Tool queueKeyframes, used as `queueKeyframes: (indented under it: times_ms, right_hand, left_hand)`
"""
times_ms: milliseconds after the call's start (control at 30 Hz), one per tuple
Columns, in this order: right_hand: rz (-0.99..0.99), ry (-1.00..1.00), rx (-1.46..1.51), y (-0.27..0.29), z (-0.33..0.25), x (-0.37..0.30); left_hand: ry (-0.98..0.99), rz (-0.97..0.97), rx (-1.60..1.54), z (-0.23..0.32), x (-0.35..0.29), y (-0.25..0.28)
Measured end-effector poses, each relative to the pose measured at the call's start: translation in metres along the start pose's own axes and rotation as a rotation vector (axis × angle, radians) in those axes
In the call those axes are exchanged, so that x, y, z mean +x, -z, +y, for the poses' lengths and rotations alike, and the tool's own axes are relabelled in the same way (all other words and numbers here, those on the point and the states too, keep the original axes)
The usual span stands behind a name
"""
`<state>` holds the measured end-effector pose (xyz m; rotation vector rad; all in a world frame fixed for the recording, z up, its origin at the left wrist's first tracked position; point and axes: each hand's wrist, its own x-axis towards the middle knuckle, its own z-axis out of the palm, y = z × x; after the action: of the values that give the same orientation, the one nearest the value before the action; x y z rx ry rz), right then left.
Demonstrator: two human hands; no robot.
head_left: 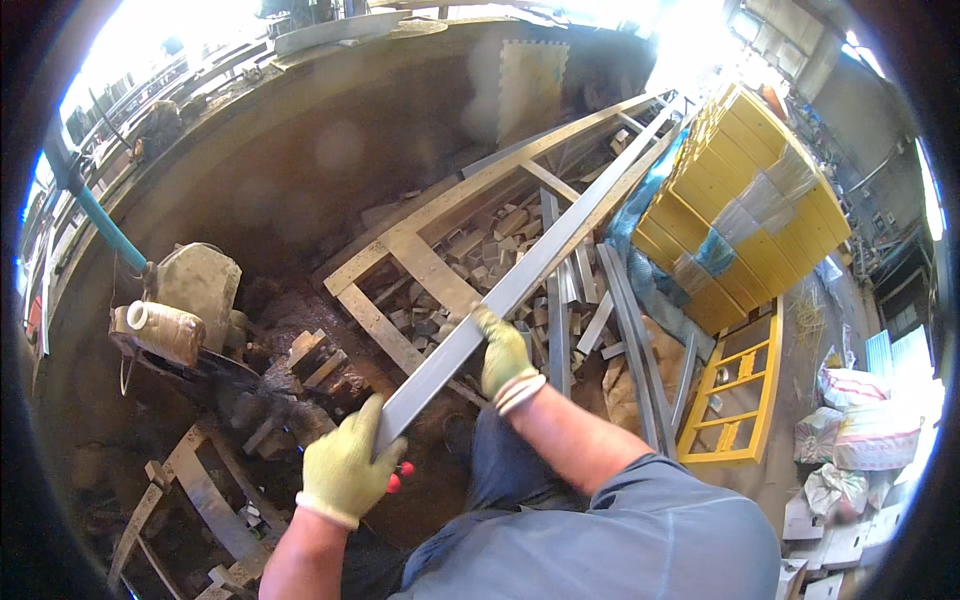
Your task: The person uses a chop saw to cut metal bars into smaller pieces. They measure the bars with a tape measure, position them under the saw, and cut them repeatedly. The cut pieces are placed on the floor.
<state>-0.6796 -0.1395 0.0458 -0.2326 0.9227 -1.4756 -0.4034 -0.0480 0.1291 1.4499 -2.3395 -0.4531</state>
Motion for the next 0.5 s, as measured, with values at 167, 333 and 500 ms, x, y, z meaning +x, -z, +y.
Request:
queueKeyframes:
  times_ms: [167,333,500]
  right_hand:
    - [0.012,-0.129,-0.763,0.049,-0.048,0.054]
    - [-0.199,0.873,-1.476,0.048,-0.074,0.022]
    - [-0.619,0.969,-1.992,0.028,-0.135,0.075]
  left_hand:
    - [-0.047,-0.031,0.007,-0.025,0.054,-0.025]
    - [-0.054,-0.086,-0.001,-0.06,0.063,-0.042]
    - [-0.099,-0.093,-0.051,-0.053,0.042,-0.041]
